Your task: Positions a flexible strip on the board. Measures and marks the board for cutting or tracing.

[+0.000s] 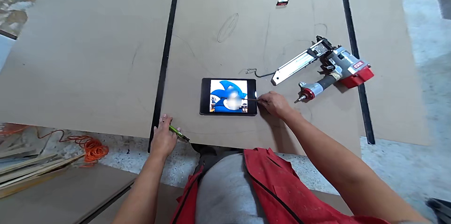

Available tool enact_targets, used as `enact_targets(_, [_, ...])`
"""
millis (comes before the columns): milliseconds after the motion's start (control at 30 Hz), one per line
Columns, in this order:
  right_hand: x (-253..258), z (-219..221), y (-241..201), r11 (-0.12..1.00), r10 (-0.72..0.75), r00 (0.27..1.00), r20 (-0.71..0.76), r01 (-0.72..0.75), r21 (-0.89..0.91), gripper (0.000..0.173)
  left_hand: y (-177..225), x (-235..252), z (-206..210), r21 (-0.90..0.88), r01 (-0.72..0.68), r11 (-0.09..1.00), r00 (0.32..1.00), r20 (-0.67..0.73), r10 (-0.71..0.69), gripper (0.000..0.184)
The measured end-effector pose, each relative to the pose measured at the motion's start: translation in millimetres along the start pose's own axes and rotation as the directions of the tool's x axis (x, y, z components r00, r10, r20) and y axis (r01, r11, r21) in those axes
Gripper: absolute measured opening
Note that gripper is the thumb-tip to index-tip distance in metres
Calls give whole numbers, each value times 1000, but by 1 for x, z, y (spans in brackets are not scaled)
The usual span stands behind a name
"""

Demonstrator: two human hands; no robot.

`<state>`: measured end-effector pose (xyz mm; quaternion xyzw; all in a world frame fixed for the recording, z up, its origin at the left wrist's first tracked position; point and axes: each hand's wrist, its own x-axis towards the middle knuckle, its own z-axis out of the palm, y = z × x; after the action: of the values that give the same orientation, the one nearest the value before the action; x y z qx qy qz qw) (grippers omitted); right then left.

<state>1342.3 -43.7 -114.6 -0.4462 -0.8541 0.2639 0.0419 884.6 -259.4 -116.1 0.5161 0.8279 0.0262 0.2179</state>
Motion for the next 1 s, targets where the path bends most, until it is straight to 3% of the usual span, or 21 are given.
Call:
enact_targets(100, [-29,-10,-10,969,181,983,-25,-174,174,25,10,-6,-8,-25,20,999,1000,7,-19,59])
enact_targets(167, [-63,-17,-14,844,416,905,-85,-350,407,32,24,-10,-12,-21,61,998,998,27,-60,58])
enact_targets(233, [-101,-14,-6,641,634,763,-129,-425,639,36,34,-19,-7,-25,65,998,997,43,-64,59])
enact_targets(300, [-130,-11,3,474,805,567,-175,-437,764,34,40,-26,5,-50,35,998,999,35,-34,58])
enact_targets(333, [-138,-12,9,413,858,481,-182,-434,801,34,42,-29,12,-54,17,998,1000,16,-16,57])
enact_targets(400, [-145,-13,24,342,908,376,-186,-407,847,33,45,-32,23,-58,-7,998,1000,-30,5,54])
enact_targets(467, [-137,-19,36,316,919,345,-189,-363,877,32,47,-33,27,-60,-6,998,998,-57,3,54])
enact_targets(800, [-58,-60,48,189,923,371,-101,-207,960,28,36,-34,22,-112,-47,993,998,-54,41,53])
enact_targets(1000, [30,-97,62,164,945,306,-116,-137,977,36,33,-35,22,-129,-55,990,998,-15,53,54])
